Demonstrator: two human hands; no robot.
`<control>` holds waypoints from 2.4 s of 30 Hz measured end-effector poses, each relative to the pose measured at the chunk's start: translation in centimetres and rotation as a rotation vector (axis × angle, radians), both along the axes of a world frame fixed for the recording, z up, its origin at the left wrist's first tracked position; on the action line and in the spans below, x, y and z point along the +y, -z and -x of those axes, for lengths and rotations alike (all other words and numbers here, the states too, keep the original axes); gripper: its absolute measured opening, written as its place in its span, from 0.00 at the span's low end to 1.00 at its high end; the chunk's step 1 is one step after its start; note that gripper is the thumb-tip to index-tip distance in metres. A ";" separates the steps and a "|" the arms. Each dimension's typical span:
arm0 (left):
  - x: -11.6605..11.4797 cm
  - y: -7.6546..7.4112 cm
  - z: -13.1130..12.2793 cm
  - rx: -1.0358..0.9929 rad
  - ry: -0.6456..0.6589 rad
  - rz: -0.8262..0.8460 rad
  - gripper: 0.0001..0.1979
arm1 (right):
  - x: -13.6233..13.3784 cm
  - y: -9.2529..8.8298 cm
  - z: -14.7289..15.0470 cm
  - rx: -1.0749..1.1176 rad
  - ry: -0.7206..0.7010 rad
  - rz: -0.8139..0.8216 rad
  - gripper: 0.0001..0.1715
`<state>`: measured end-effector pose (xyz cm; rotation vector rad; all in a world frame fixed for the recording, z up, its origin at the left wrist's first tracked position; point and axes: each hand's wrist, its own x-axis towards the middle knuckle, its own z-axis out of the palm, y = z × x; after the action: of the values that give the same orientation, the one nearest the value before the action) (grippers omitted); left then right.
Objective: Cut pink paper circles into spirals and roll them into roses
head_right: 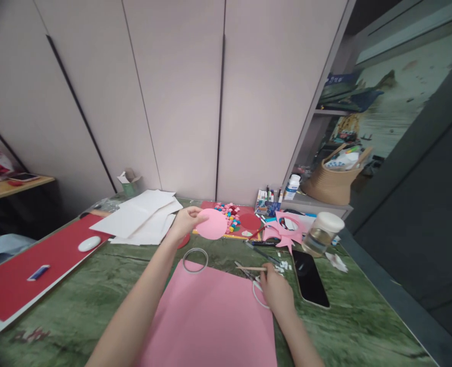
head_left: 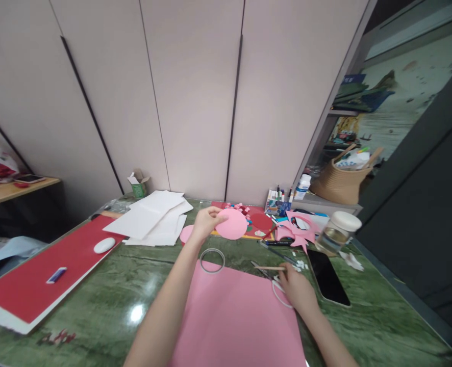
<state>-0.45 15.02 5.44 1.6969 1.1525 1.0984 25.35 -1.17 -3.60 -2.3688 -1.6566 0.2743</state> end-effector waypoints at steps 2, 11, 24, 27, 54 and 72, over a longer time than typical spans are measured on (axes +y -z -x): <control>1.2 0.6 0.4 0.068 -0.056 0.007 0.19 | -0.1 -0.1 0.2 -0.021 0.002 0.016 0.16; 6.4 4.5 9.8 0.489 -0.364 0.131 0.12 | -0.2 -0.2 0.2 -0.056 0.025 0.045 0.18; 4.9 6.4 9.0 0.330 -0.463 -0.104 0.14 | -1.9 -1.8 0.8 -0.117 -0.165 -0.008 0.10; 4.5 4.8 8.7 0.248 -0.490 -0.126 0.15 | -2.2 -1.8 0.9 -0.159 -0.160 0.004 0.11; -6.1 -7.6 -0.4 -0.181 -0.115 -0.339 0.07 | 0.8 -11.3 5.7 1.300 -0.346 -0.419 0.19; -10.0 -8.9 -3.6 -0.349 0.507 0.066 0.30 | 1.4 -14.5 6.7 1.195 -0.107 -0.979 0.18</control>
<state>3.16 5.06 14.35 1.5483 0.4943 0.9659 18.65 0.28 10.90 -0.9825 -0.9235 0.5690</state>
